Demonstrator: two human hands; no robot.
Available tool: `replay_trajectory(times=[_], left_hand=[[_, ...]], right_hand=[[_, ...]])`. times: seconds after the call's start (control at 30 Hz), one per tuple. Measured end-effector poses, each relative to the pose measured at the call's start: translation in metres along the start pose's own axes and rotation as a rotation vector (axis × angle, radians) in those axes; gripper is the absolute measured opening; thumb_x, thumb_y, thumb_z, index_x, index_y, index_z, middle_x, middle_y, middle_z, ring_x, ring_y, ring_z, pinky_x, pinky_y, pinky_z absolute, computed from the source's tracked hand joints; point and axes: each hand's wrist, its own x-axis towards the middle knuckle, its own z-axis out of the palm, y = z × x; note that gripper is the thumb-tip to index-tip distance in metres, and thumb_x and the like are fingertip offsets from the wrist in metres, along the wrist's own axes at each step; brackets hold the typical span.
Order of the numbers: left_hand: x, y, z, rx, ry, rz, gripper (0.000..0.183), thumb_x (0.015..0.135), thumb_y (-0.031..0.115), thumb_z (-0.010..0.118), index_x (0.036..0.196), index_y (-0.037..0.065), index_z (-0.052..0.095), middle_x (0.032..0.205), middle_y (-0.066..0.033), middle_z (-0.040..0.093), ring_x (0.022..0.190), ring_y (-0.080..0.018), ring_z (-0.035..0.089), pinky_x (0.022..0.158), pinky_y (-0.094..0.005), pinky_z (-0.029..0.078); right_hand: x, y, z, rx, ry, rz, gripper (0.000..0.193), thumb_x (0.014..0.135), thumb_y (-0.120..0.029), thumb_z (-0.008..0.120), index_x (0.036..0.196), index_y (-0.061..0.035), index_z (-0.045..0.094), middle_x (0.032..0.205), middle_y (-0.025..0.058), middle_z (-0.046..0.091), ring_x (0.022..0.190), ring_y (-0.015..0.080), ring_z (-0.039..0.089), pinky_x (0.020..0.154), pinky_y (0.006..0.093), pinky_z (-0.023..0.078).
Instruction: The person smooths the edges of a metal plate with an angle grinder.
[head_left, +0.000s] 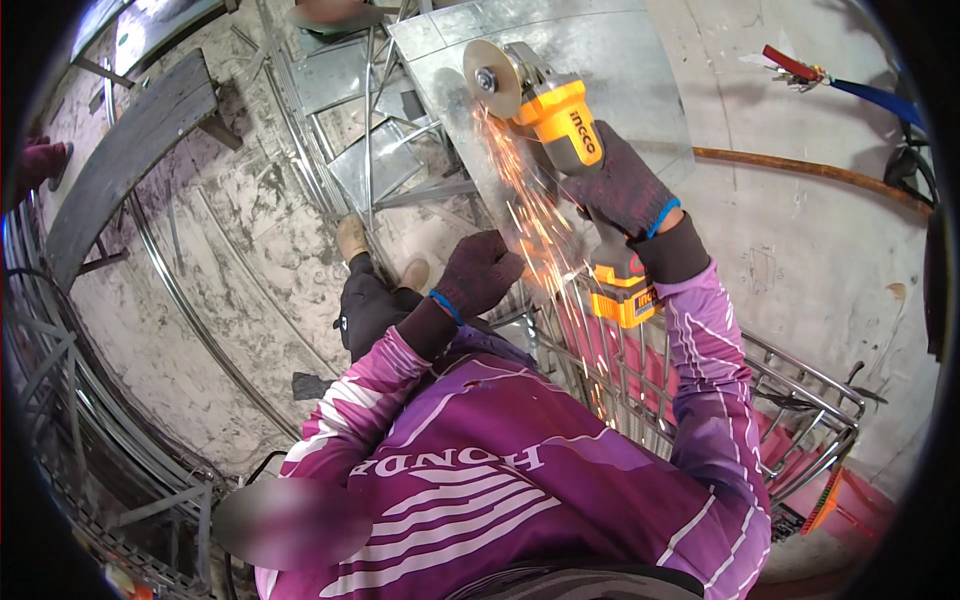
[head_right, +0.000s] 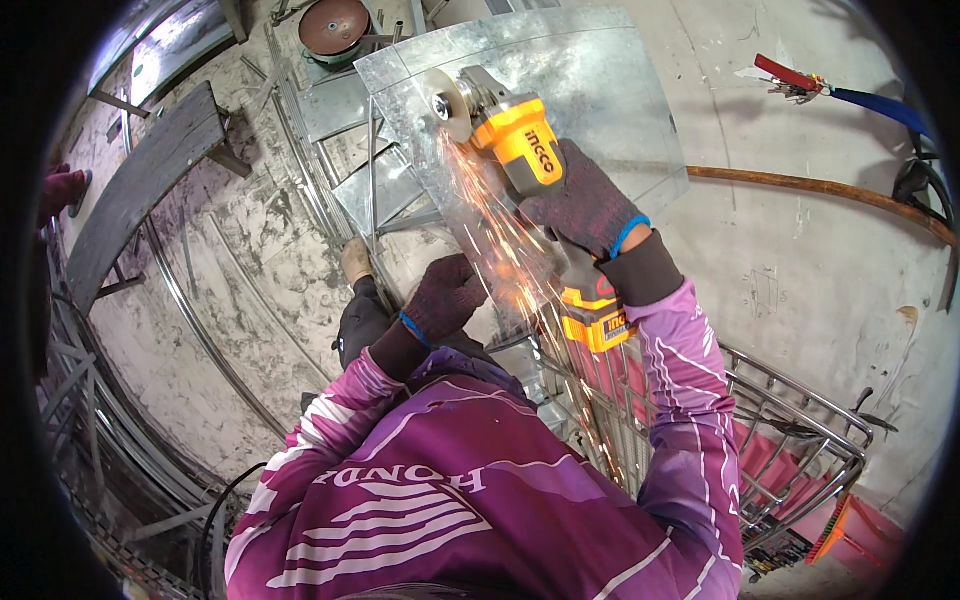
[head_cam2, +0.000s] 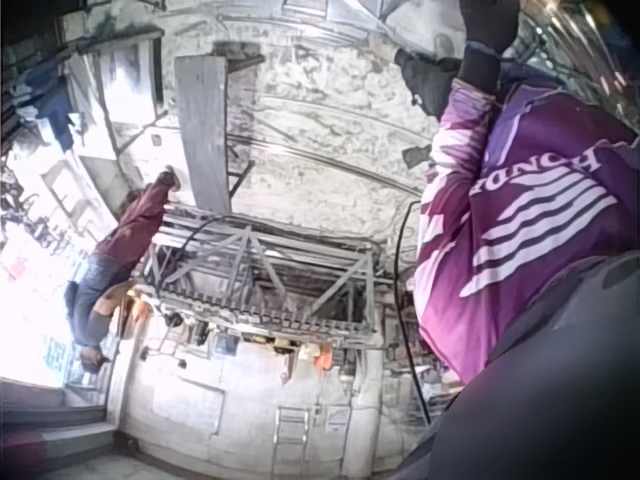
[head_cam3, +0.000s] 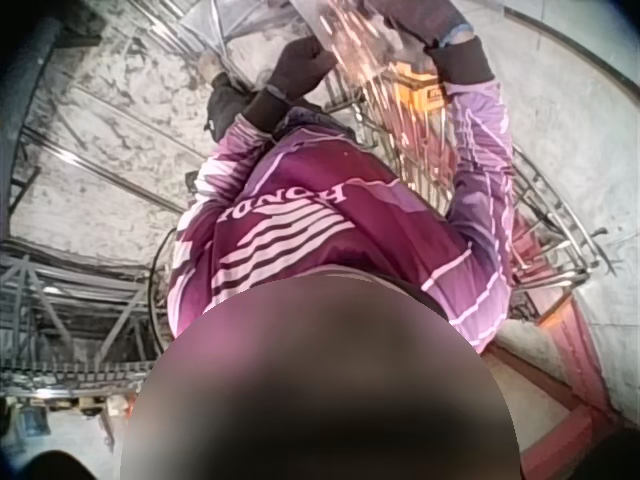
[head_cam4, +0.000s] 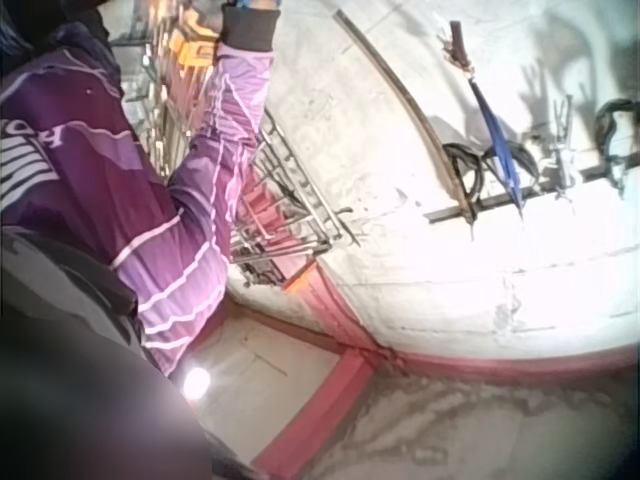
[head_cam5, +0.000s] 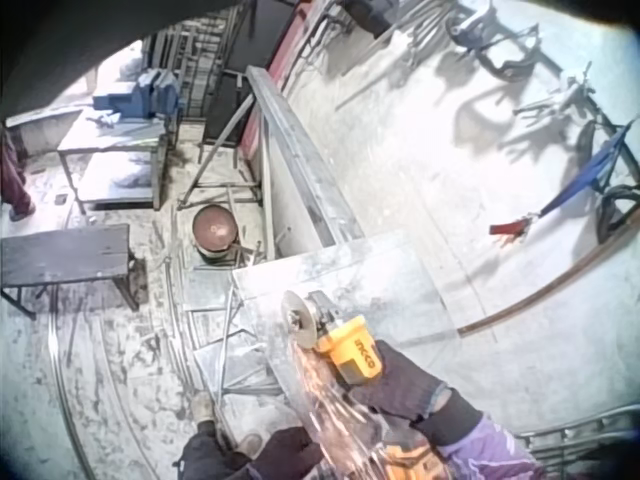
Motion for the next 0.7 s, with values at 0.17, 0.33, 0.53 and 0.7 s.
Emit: replay_trajectory(times=[0.17, 0.33, 0.53, 0.7], left_hand=[[-0.004, 0.007, -0.005, 0.045, 0.009, -0.031, 0.034, 0.081, 0.03, 0.064, 0.075, -0.003, 0.058, 0.071, -0.0225, 0.057, 0.068, -0.0391, 0.058, 0.062, -0.0477, 0.045], [0.01, -0.003, -0.009, 0.215, 0.03, 0.172, 0.031, 0.082, 0.028, 0.064, 0.077, -0.002, 0.058, 0.072, -0.022, 0.057, 0.068, -0.0396, 0.058, 0.063, -0.0482, 0.045], [0.008, 0.001, -0.005, 0.022, -0.021, 0.018, 0.03, 0.082, 0.027, 0.063, 0.076, -0.002, 0.056, 0.069, -0.0216, 0.054, 0.067, -0.0392, 0.056, 0.062, -0.0486, 0.043], [-0.005, 0.011, -0.006, 0.12, -0.008, 0.047, 0.028, 0.084, 0.022, 0.067, 0.073, -0.001, 0.054, 0.066, -0.0161, 0.051, 0.062, -0.0282, 0.054, 0.057, -0.0427, 0.042]], right_hand=[[0.006, -0.008, -0.003, -0.225, 0.015, -0.017, 0.059, 0.071, -0.023, 0.083, 0.117, -0.0011, 0.053, 0.1, 0.0086, 0.063, 0.092, 0.0202, 0.063, 0.082, 0.0353, 0.053], [-0.008, -0.005, -0.001, 0.044, -0.037, 0.145, 0.056, 0.075, -0.016, 0.079, 0.121, -0.0063, 0.05, 0.092, 0.0023, 0.058, 0.069, 0.0116, 0.058, 0.058, 0.029, 0.052], [-0.005, -0.003, 0.0, 0.11, -0.037, 0.168, 0.056, 0.074, -0.015, 0.079, 0.121, -0.0061, 0.049, 0.091, 0.0032, 0.058, 0.065, 0.0123, 0.058, 0.055, 0.0296, 0.051], [0.009, -0.019, 0.001, -0.039, 0.014, 0.029, 0.05, 0.074, -0.017, 0.08, 0.113, -0.005, 0.051, 0.088, 0.0051, 0.059, 0.064, 0.0126, 0.059, 0.054, 0.0293, 0.05]])
